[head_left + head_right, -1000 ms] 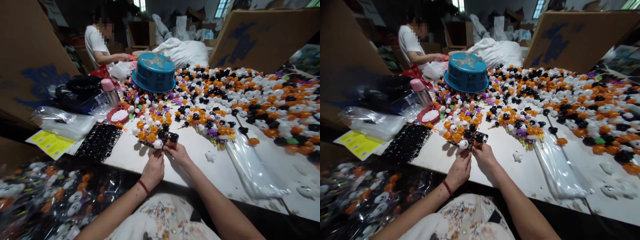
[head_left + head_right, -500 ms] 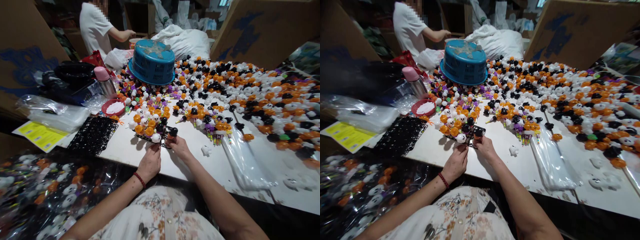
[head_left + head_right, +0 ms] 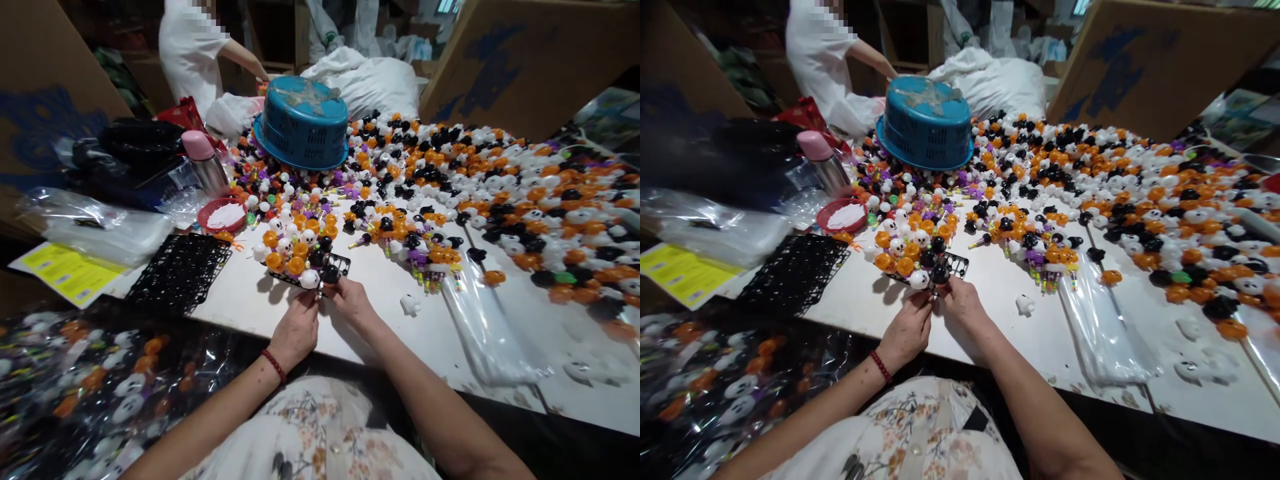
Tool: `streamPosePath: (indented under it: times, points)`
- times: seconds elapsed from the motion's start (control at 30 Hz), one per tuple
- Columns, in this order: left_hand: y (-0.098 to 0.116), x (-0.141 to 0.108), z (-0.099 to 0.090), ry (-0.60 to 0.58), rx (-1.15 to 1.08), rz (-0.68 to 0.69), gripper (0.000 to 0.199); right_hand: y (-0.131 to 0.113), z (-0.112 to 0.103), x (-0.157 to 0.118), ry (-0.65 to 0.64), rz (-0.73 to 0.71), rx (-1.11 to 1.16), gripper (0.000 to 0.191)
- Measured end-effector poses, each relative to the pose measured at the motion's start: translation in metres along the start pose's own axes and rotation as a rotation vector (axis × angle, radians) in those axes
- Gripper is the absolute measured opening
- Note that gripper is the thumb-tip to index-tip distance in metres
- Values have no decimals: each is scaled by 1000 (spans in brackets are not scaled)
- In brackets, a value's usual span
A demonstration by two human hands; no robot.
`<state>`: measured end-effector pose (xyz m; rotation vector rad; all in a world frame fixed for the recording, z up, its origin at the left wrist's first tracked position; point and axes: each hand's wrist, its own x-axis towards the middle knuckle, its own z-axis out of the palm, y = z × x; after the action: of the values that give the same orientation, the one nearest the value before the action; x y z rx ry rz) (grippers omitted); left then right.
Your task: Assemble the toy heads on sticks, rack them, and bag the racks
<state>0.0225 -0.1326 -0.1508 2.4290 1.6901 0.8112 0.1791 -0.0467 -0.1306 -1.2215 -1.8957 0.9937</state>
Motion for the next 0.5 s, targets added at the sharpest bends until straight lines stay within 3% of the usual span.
streamPosePath:
  times: [0.37,0.5]
  points:
    - [-2,-2,1,41,57,30,44,3,12,2,5,-117,-51,16]
    - [-4,0,1,68,52,34,43,1,1,3,-111,-104,20,21]
